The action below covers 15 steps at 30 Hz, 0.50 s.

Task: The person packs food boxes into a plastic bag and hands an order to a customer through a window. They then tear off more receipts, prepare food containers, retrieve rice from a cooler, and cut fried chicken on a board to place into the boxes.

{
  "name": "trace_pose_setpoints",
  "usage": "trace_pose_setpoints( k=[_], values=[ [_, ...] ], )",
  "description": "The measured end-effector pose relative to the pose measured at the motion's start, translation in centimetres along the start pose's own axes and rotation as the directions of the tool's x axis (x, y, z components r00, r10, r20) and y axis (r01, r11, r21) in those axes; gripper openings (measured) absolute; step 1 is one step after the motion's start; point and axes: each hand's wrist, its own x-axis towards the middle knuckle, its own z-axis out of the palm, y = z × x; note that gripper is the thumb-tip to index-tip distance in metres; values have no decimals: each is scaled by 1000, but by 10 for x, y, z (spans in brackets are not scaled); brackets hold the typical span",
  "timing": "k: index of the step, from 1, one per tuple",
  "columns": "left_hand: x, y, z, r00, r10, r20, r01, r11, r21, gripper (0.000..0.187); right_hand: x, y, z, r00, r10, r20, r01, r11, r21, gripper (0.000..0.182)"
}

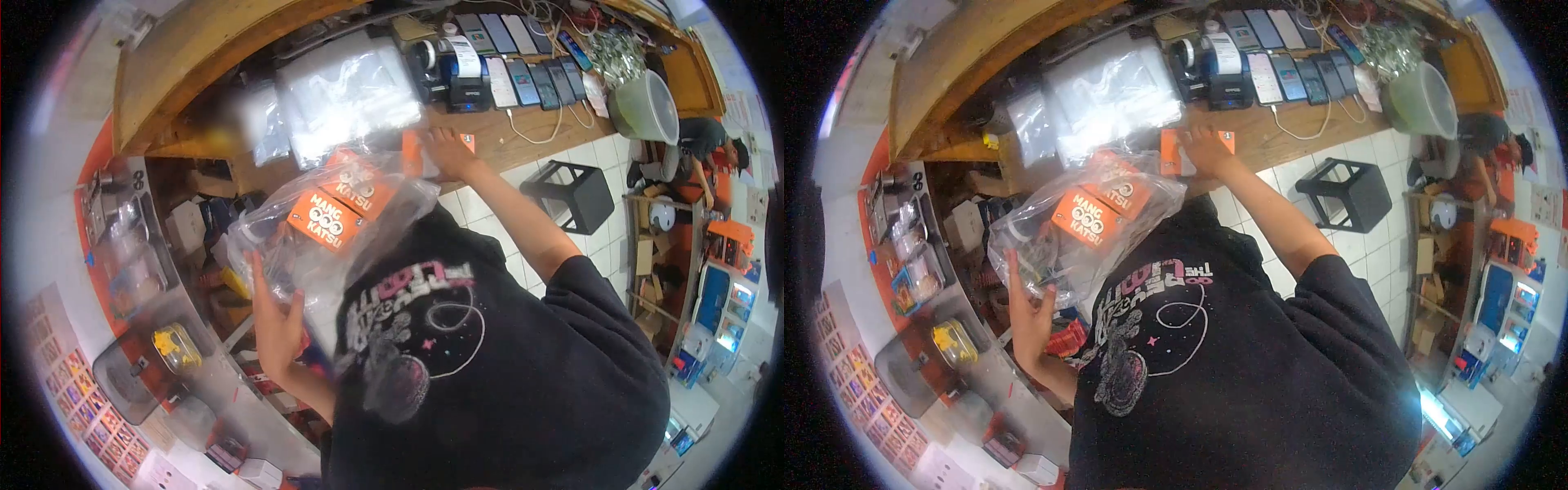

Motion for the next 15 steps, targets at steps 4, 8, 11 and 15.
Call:
trace_pose_setpoints(
  k=[4, 8, 11, 15],
  values=[
    [1, -9, 2, 990, 113, -84, -109, 993, 44, 82, -13, -10, -39, 995, 69, 65, -78, 988, 131, 109],
    [5, -12, 3, 986, 122, -116, -114, 991, 75, 83, -19, -1, -118, 994, 103, -30, -87, 938, 337, 120],
    [8, 3, 3, 999, -50, -18, 44, 971, -235, 84, -21, -7, -187, 915, -112, -387, 219, 944, 246, 108],
    [14, -8, 9, 988, 52, -145, -71, 989, -133, 85, -35, -96, -282, 853, -267, -448, 467, 774, 428, 116]
  ],
)
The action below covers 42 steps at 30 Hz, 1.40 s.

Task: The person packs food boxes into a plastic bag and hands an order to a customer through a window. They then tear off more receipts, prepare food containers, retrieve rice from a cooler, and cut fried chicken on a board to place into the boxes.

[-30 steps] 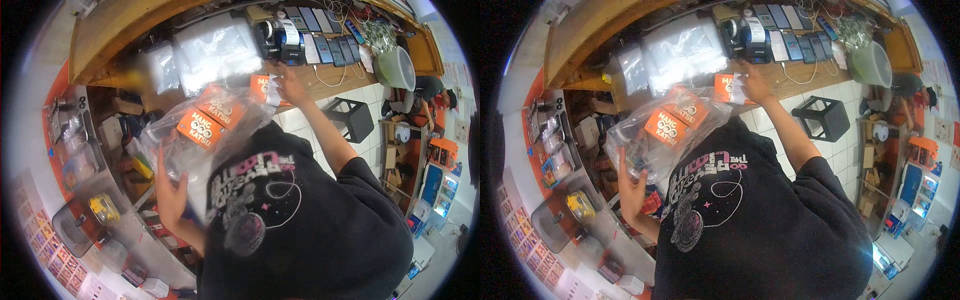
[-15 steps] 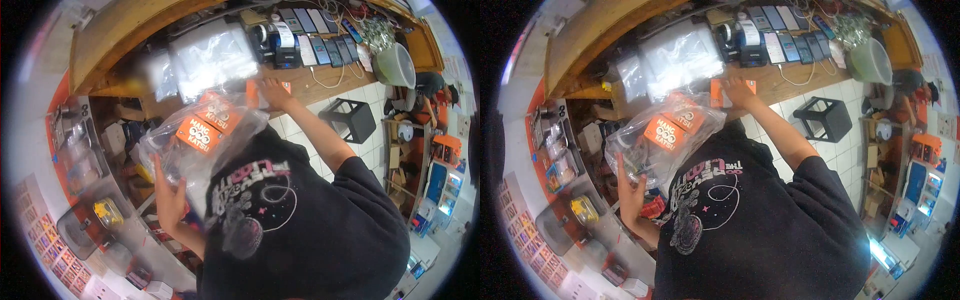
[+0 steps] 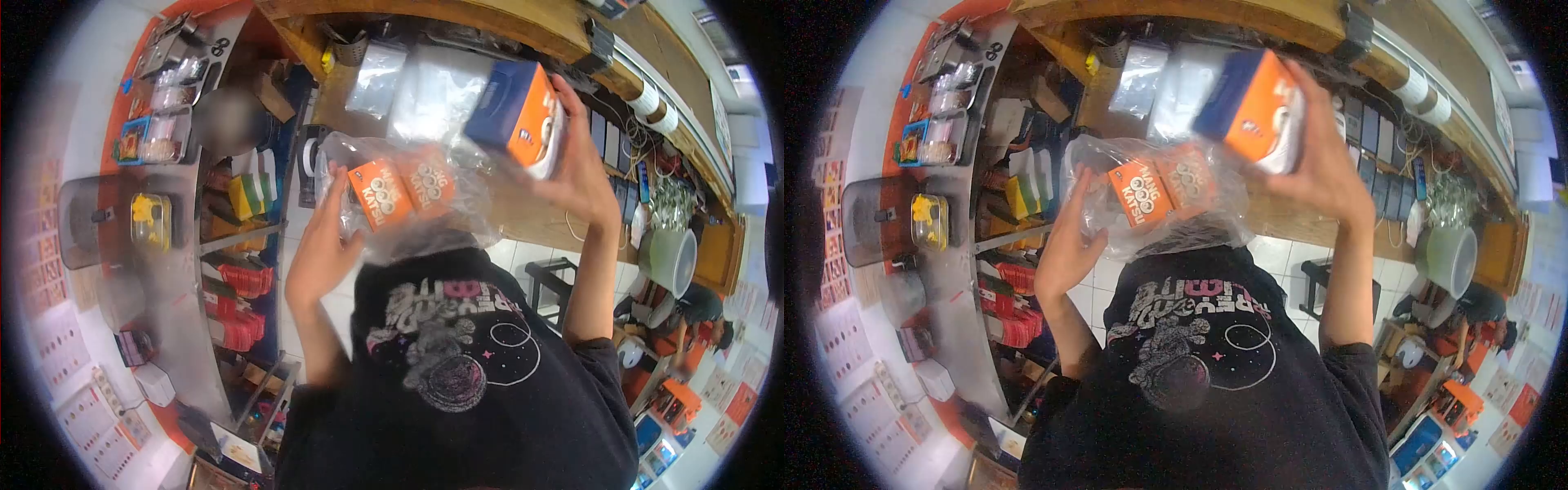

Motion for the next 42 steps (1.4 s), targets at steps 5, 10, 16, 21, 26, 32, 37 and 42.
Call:
trace_pose_setpoints(
  k=[5, 10, 16, 21, 26, 32, 37, 42],
  values=[
    [0, -9, -6, 997, -31, 69, 29, 999, 34, 98, 8, -60, 85, 900, -369, 231, 261, 882, 392, 117],
    [-25, -13, -9, 992, -59, 108, 80, 977, -199, 108, -1, 1, 167, 785, -382, 487, 340, 924, 175, 109],
    [-24, -11, 13, 998, 31, 47, -20, 975, -219, 110, 8, 43, 226, 674, -302, 674, 553, 811, -190, 103],
    [-20, 1, 17, 995, -9, -96, 0, 996, -86, 100, 6, 49, 242, 696, -262, 669, 643, 643, -417, 86],
    [-17, 5, 10, 994, -84, -66, 86, 996, 20, 94, 4, 68, 147, 734, -154, 661, 505, 775, -380, 56],
    [-3, 36, -13, 995, -59, 77, 42, 976, 215, 85, 10, -18, -20, 431, 221, 875, 535, 718, -445, 18],
    [18, 69, -22, 980, -125, 154, 73, 949, 305, 78, -31, -10, -72, 670, -42, 741, 390, 870, -303, 14],
    [66, 92, -21, 856, -86, 509, 24, 991, 129, 61, -85, 51, -63, 854, -209, 477, 160, 977, 142, 13]
  ],
)
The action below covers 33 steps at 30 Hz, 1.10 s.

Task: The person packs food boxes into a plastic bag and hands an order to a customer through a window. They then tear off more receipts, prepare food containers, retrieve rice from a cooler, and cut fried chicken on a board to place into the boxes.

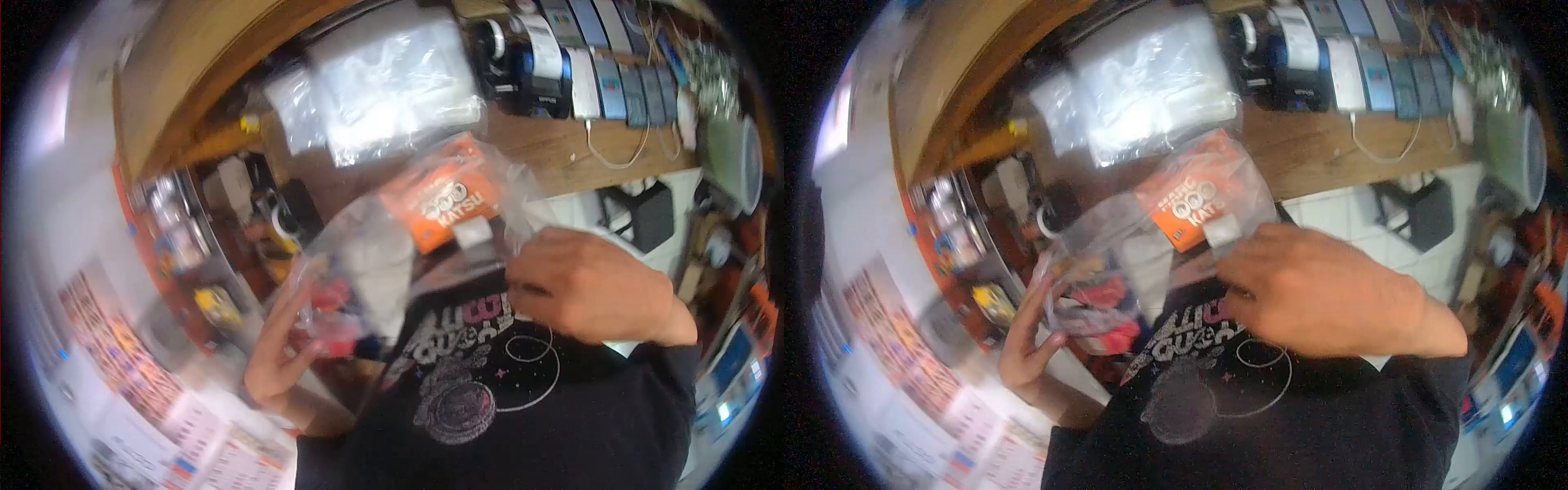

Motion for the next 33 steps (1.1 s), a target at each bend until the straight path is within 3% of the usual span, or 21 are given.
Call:
trace_pose_setpoints(
  k=[1, 2, 3, 5, 6, 8, 9, 10, 11, 13, 14, 16, 17, 19, 20, 22, 26, 28, 30, 32, 33],
  values=[
    [15, 3, -7, 998, 65, -11, -66, 976, -209, 58, -11, 10, 13, 985, -62, -163, 89, 982, 165, 14],
    [32, -3, -16, 997, -29, -76, 2, 944, -330, 52, -16, 19, 23, 912, -65, -404, 179, 951, 250, 16],
    [60, -13, -24, 999, -17, -28, 8, 958, -288, 52, -24, 27, 28, 891, -26, -453, 164, 949, 268, 16],
    [138, -38, -32, 972, -223, -76, 224, 975, 0, 47, -38, 48, 36, 602, 157, -783, 434, 759, 485, 14],
    [185, -45, -28, 989, -121, -83, 134, 974, 182, 44, -48, 62, 48, 444, 276, -852, 452, 752, 480, 16],
    [284, -40, -17, 987, 99, -125, -35, 899, 436, 37, -68, 59, 78, 75, 692, -718, 43, 717, 696, 18],
    [337, -30, -7, 958, 229, -170, -114, 853, 509, 33, -80, 63, 94, -40, 803, -594, -28, 593, 804, 19],
    [392, -41, -11, 853, 498, -154, -351, 767, 538, 31, -96, 66, 113, -85, 870, -486, -101, 478, 873, 19],
    [447, -35, -6, 866, 436, -243, -309, 851, 424, 31, -105, 73, 136, -154, 881, -447, -64, 443, 894, 19],
    [543, -27, -26, 517, 824, 233, -530, 95, 843, 32, -114, 72, 161, -225, 912, -342, -43, 341, 939, 18],
    [569, -28, -34, 512, 823, 246, -532, 79, 843, 32, -116, 69, 173, -231, 912, -340, -28, 343, 939, 18],
    [606, -32, -43, 668, 696, 262, -477, 131, 869, 35, -117, 62, 190, -326, 910, -255, -30, 260, 965, 17],
    [619, -41, -56, 662, 697, 276, -485, 117, 867, 35, -114, 58, 192, -335, 909, -249, -17, 258, 966, 17],
    [635, -47, -74, 689, 713, 132, -505, 340, 793, 35, -108, 57, 191, -311, 907, -285, -52, 283, 958, 17],
    [633, -45, -77, 685, 715, 140, -509, 332, 794, 35, -105, 59, 193, -334, 903, -271, -49, 271, 961, 17],
    [589, -20, -69, 738, 664, -120, -346, 525, 778, 39, -97, 68, 186, -318, 913, -254, -32, 258, 966, 17],
    [530, 20, -60, 673, 715, -190, -427, 585, 690, 42, -55, 107, 143, -200, 940, -277, -27, 277, 961, 17],
    [486, 45, -33, 765, 541, -350, -223, 732, 644, 38, -25, 142, 123, -10, 852, -524, -113, 520, 847, 16],
    [452, 55, -21, 809, 501, -307, -207, 732, 649, 43, 11, 173, 92, 250, 819, -517, -116, 555, 823, 26],
    [418, 60, 3, 851, 460, -255, -199, 731, 653, 48, 71, 202, 87, 110, 586, -803, -101, 810, 577, 42],
    [398, 62, 20, 871, 410, -272, -248, 843, 477, 43, 90, 213, 76, 147, 465, -873, 13, 882, 471, 58]
  ],
)
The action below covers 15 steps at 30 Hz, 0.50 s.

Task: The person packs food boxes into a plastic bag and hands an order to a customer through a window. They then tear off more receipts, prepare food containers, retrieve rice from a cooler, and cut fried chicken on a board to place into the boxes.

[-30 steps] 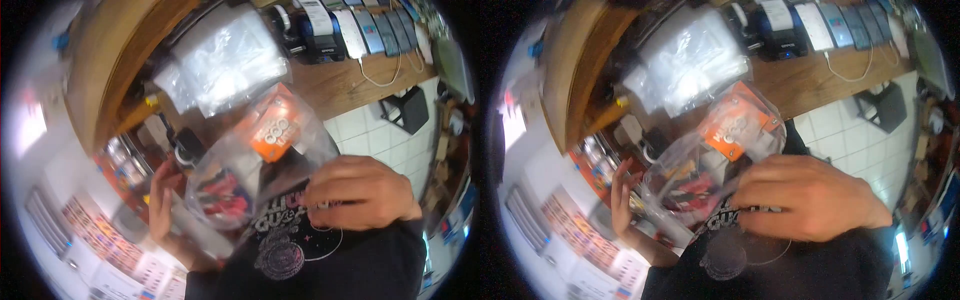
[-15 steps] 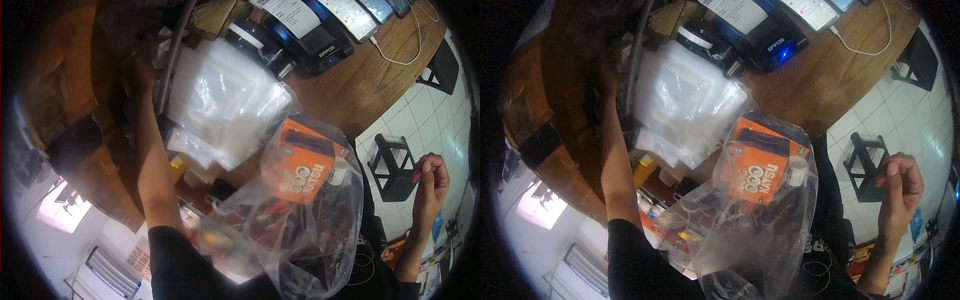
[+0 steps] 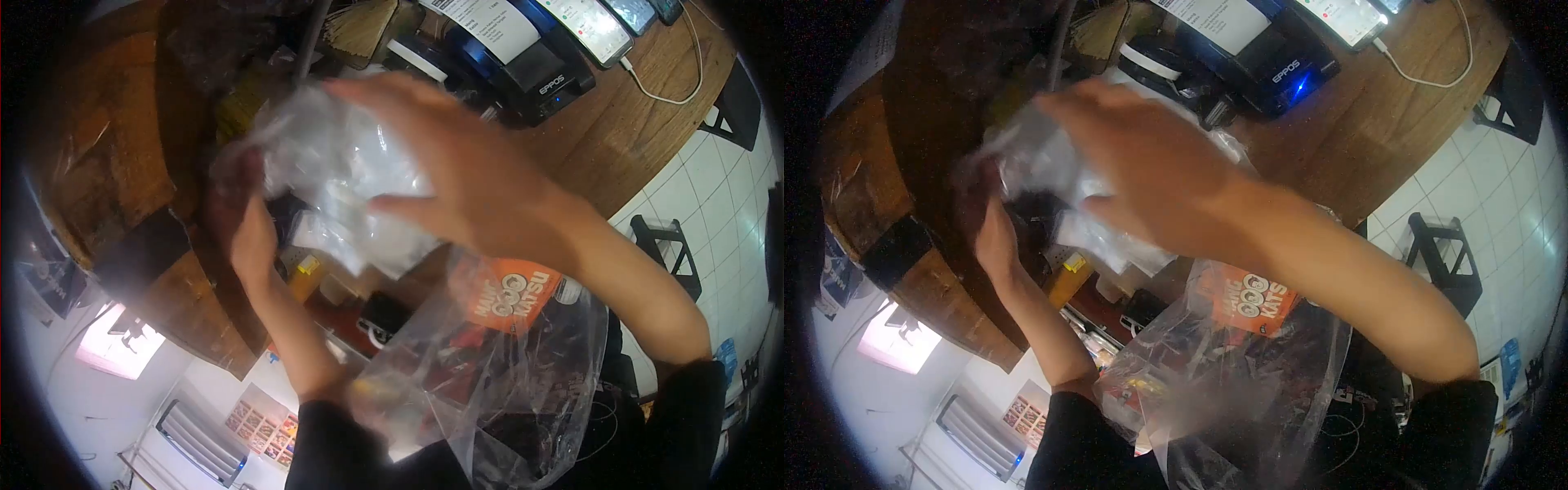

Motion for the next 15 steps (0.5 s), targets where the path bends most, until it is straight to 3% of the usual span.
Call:
trace_pose_setpoints(
  k=[1, 2, 4, 5, 6, 8, 9, 10, 12, 13, 14, 15],
  values=[
    [-10, 6, 2, 998, -54, 20, 57, 977, -204, 42, 8, 12, 33, 968, -175, -183, 176, 984, -10, 52],
    [-10, 2, 2, 998, -56, 19, 58, 978, -201, 42, 13, 13, 43, 968, -174, -183, 176, 984, -7, 52],
    [-5, 0, 0, 989, 77, 129, -31, 945, -325, 56, 22, 11, 55, 999, 26, -20, -26, 999, -21, 40],
    [-1, 2, 12, 994, 73, 81, -15, 828, -561, 65, 21, 10, 51, 996, 72, -46, -71, 997, 32, 26],
    [3, -6, 14, 995, 67, 72, -16, 830, -557, 65, 22, 10, 41, 997, 65, -37, -63, 997, 37, 26],
    [8, -28, 20, 995, -84, 53, 99, 858, -505, 63, 19, 13, 20, 958, 225, 178, -245, 964, 99, 19],
    [14, -30, 23, 998, 40, 49, -16, 913, -407, 56, 16, 15, 16, 876, 401, 269, -476, 813, 336, 19],
    [12, -29, 26, 998, 37, 46, -15, 911, -413, 56, 11, 18, 12, 875, 402, 271, -476, 815, 329, 19],
    [4, -19, 34, 986, -61, 155, 137, 826, -547, 51, 1, 23, 2, 851, 495, 176, -516, 725, 456, 17],
    [2, -18, 36, 985, -85, 151, 158, 805, -572, 51, -2, 23, -2, 822, 534, 199, -548, 644, 533, 17],
    [1, -26, 41, 985, -84, 150, 156, 803, -575, 51, -2, 22, -5, 822, 534, 198, -548, 647, 530, 17],
    [0, -42, 49, 967, -202, 158, 255, 698, -669, 55, -3, 22, -8, 814, 552, 182, -555, 645, 525, 17]
  ],
)
